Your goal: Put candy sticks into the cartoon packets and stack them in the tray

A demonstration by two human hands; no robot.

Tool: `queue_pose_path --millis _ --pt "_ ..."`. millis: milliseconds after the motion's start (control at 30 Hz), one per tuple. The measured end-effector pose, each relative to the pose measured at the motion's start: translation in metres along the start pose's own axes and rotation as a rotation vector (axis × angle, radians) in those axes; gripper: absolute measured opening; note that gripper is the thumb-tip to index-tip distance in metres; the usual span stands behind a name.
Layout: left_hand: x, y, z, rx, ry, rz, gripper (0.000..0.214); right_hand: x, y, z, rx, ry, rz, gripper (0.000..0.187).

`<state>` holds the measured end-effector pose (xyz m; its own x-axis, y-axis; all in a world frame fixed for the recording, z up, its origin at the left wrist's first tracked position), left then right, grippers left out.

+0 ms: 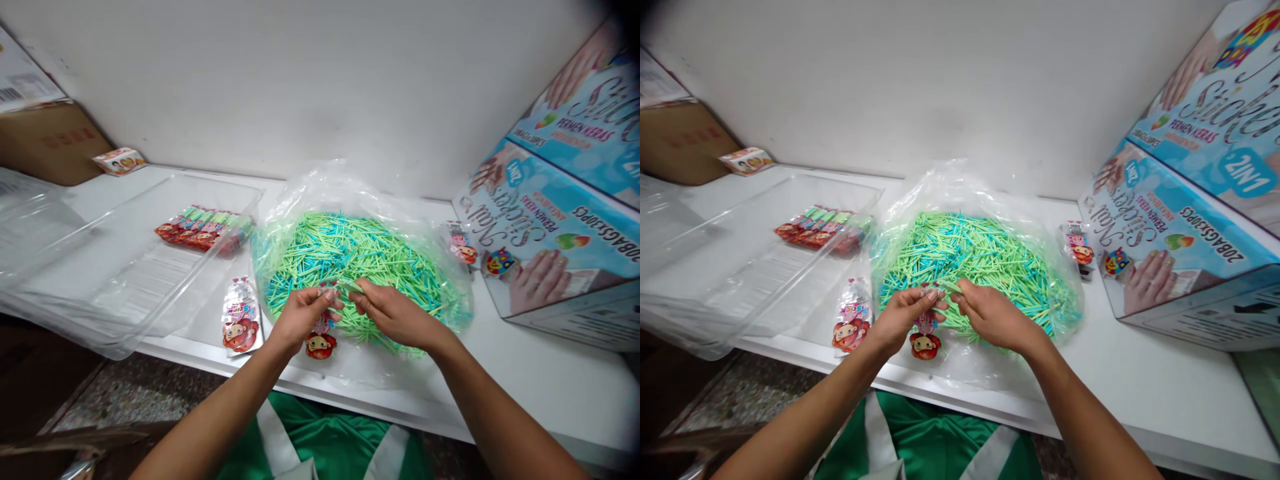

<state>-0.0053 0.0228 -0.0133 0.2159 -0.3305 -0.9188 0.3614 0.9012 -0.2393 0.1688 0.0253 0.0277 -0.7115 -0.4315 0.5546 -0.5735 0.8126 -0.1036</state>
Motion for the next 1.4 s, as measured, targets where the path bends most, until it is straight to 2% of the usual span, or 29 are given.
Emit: queue_pose_path --millis 367,633,767,867,967,1000,1067,1133,1200,1300,1400 --pt "0.003 -0.006 -0.004 -0.015 0.105 0.038 0.026 0.008 -0.007 -0.007 0.119 -0.028 0.005 0.024" --pt "-0.006 -0.017 -0.003 -0.134 0.595 0.261 0.024 0.011 -0.009 -0.009 0.190 -0.064 -0.015 0.024" --pt "-0.007 -0.021 -0.005 -0.181 0.910 0.431 0.021 0.012 -0.010 -0.010 0.242 -0.144 -0.025 0.023" --pt "-0.007 -0.023 -0.003 -0.130 1.113 0.543 0.017 0.014 -0.012 -0.010 0.281 -0.252 -0.022 0.023" --pt "-0.008 -0.023 0.003 -0.026 1.304 0.552 0.020 0.020 -0.013 -0.008 0.283 -0.389 0.016 0.016" --pt "-0.009 -0.024 0.006 0.020 1.362 0.534 0.021 0.022 -0.013 -0.006 0.284 -0.427 0.032 0.019" --pt "-0.012 -0.025 0.012 0.127 1.439 0.482 0.023 0.028 -0.013 -0.004 0.307 -0.475 0.040 0.040" --pt "-0.015 -0.028 0.016 0.225 1.440 0.415 0.024 0.033 -0.012 -0.004 0.334 -0.468 0.008 0.054" --pt "-0.016 -0.030 0.018 0.298 1.337 0.327 0.024 0.036 -0.011 -0.008 0.355 -0.400 -0.035 0.048" --pt "-0.012 -0.032 0.016 0.378 0.997 0.180 0.024 0.033 -0.008 -0.017 0.339 -0.233 -0.063 0.027" --pt "-0.002 -0.032 0.016 0.353 0.557 0.064 0.029 0.022 -0.006 -0.021 0.209 0.032 -0.024 0.037"
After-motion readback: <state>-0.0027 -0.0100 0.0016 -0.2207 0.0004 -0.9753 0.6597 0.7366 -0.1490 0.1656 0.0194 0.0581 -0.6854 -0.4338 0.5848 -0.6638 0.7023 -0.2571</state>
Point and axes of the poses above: each hand's wrist, its own y-axis towards the middle knuckle, its own z-axis out of the palm, x = y × z, the point moved 2 cm from there along y, towards the middle knuckle, and after that the axes turned 5 degrees about x, right-handed, at the moved point
